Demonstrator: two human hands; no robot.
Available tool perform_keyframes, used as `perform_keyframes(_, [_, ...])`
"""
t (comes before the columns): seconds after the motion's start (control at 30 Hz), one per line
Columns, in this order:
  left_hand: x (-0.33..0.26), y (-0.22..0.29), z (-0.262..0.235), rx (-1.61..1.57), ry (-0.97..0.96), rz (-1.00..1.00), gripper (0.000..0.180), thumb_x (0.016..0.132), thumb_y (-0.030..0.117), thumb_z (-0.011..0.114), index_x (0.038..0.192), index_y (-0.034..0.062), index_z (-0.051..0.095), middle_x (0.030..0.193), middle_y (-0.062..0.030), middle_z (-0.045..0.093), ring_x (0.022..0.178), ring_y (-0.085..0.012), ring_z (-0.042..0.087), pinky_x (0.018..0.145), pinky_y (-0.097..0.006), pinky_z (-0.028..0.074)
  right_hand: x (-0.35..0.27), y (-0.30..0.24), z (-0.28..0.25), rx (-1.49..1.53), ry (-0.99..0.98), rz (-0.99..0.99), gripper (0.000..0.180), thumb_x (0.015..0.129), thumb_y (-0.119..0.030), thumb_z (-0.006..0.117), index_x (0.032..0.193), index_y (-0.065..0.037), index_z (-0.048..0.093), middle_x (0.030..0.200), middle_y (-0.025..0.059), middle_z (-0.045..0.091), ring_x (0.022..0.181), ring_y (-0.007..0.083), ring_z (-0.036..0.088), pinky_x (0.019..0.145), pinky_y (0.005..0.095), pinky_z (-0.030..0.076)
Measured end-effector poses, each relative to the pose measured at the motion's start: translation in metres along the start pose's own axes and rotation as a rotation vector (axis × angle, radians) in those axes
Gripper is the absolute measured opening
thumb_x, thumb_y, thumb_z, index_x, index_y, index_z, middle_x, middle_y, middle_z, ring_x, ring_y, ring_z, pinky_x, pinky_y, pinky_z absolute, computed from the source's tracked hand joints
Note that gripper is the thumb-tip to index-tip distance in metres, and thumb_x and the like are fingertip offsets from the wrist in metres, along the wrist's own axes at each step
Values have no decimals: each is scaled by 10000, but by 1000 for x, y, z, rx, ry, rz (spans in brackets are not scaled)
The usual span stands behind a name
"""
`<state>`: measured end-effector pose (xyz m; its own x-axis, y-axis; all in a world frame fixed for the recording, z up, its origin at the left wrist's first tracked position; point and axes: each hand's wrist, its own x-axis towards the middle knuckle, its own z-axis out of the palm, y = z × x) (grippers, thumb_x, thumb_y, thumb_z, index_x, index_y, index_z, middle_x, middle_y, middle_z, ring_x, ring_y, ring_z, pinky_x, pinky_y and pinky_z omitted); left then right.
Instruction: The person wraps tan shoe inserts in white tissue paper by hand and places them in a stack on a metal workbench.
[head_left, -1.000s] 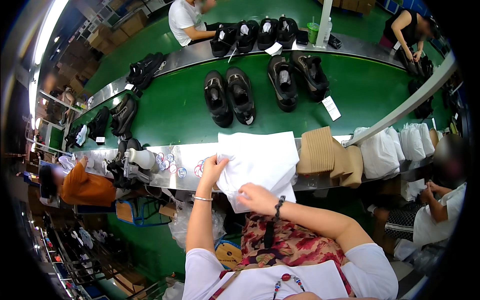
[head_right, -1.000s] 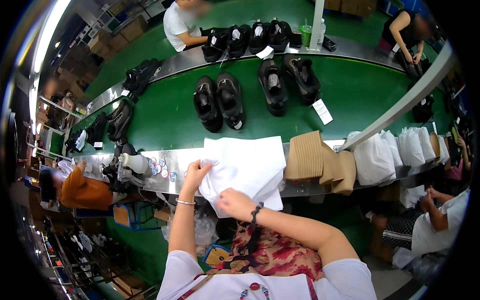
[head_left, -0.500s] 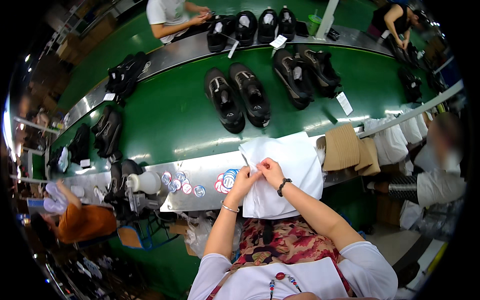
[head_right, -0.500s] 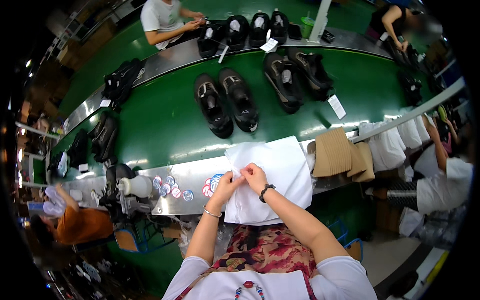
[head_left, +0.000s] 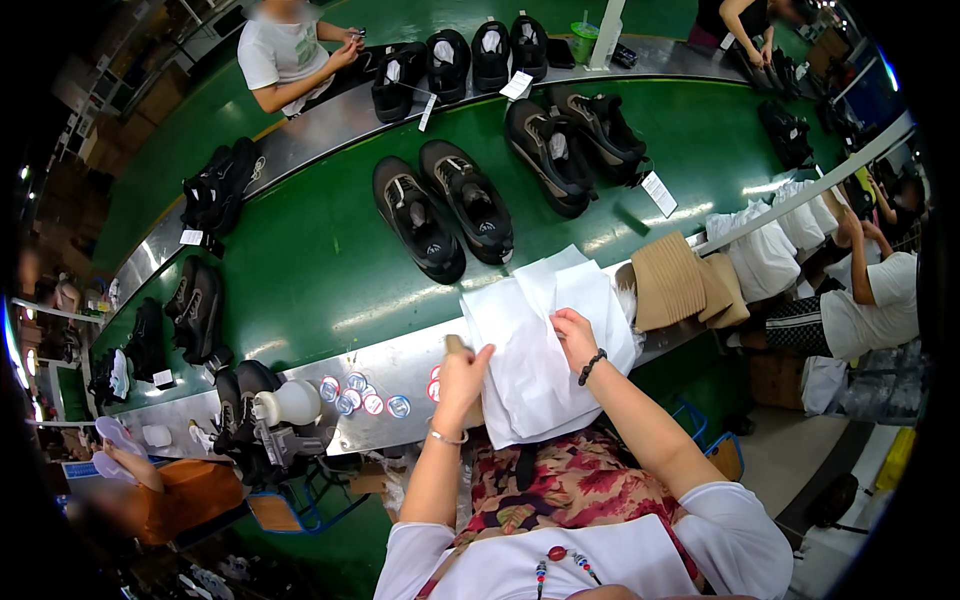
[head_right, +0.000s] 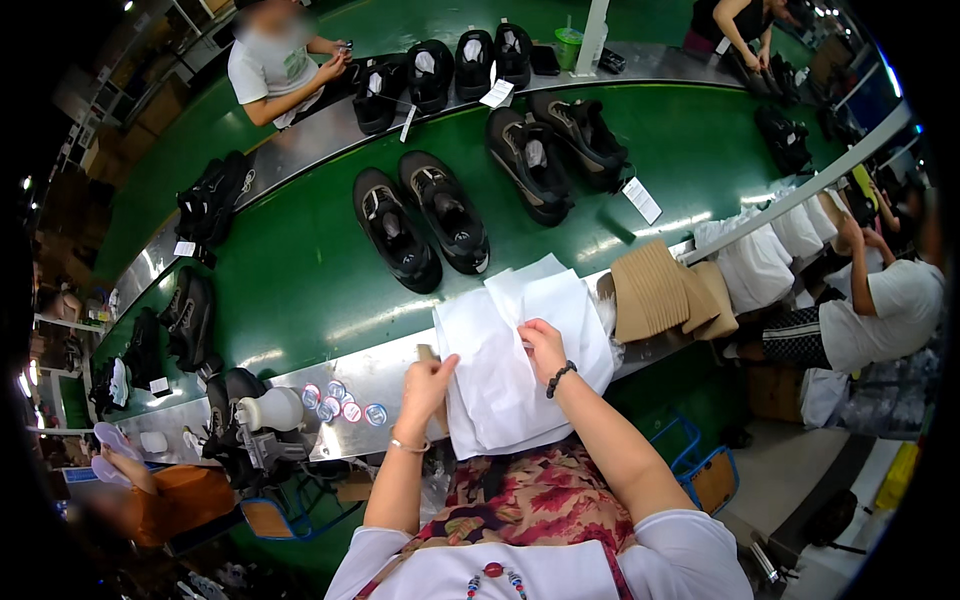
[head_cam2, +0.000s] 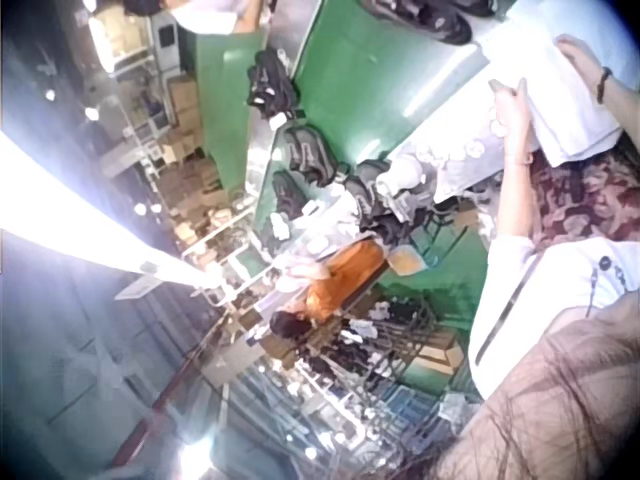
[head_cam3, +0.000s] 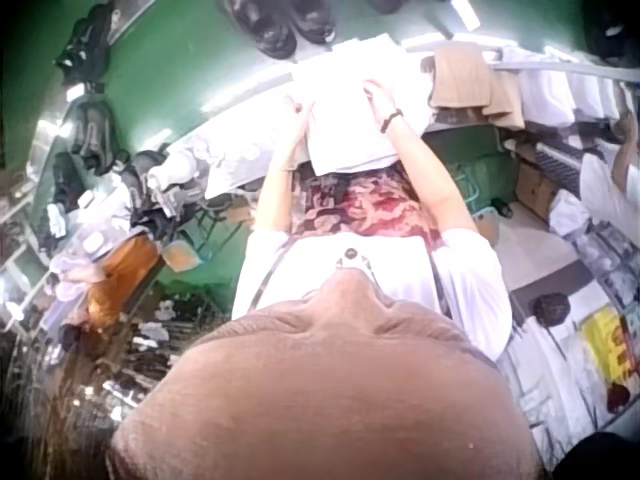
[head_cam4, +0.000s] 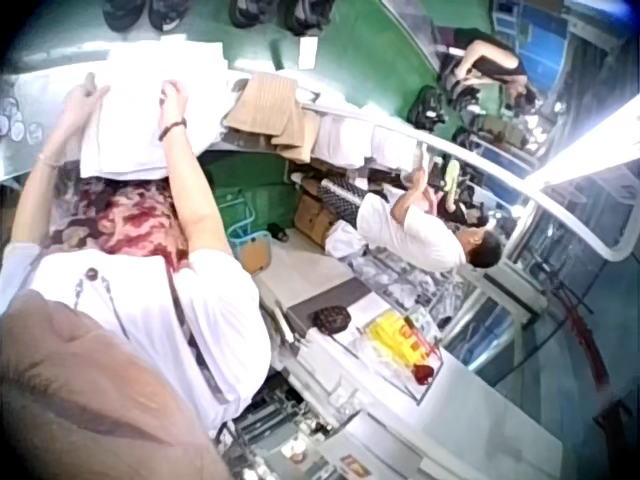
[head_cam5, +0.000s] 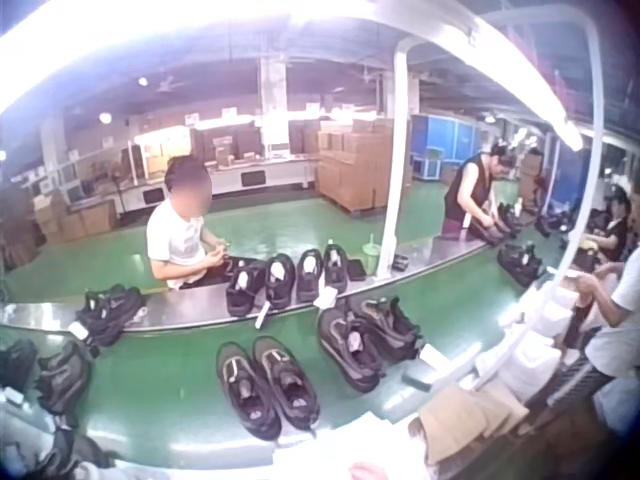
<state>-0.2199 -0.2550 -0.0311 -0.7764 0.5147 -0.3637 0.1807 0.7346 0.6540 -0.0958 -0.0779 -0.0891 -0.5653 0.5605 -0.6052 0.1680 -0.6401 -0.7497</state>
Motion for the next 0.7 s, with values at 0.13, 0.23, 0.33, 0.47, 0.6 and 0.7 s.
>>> perform_keyframes(0.13, [-27,-19,-52,136,403,69,198,775,167,643,782,-31,645,730,-183,617,664,-295,606,607,-360,469,9,28,-14,-351,26,24,87,766,-137,593,756,-63,549,682,-2,539,661,116,529,554,264,434])
perform_keyframes(0.23, [-35,10,-71,-121,444,236,75,781,38,595,840,1,623,815,-138,560,732,-249,570,660,-321,458,9,43,-11,-490,46,74,105,773,-145,591,767,-52,543,650,3,498,656,128,526,500,287,450])
perform_keyframes(0.33, [-20,22,-29,-352,293,297,59,789,26,591,841,10,616,805,-94,567,733,-172,559,657,-262,447,7,42,-17,-373,94,156,82,780,-138,585,785,-63,552,678,12,515,650,136,522,518,283,457])
perform_keyframes(0.47, [8,-26,55,-335,133,276,199,758,3,589,956,26,590,896,-135,585,832,-247,577,734,-331,458,-4,17,-34,-182,77,-25,79,791,-123,583,804,-50,556,702,-5,521,647,101,501,570,230,432])
perform_keyframes(0.6, [4,-15,56,-628,-4,182,554,758,-34,583,1280,42,414,972,-95,613,947,-188,569,840,-326,455,-31,-38,-58,-140,66,-287,56,804,-84,567,798,-31,552,763,3,560,652,68,493,576,202,410])
perform_keyframes(0.7, [-5,14,23,-1064,-192,52,543,769,-58,590,1272,13,399,1023,-108,585,970,-165,548,869,-320,439,-74,-85,-52,-154,-26,-364,47,815,-59,556,795,-17,547,891,35,583,663,61,501,562,198,414])
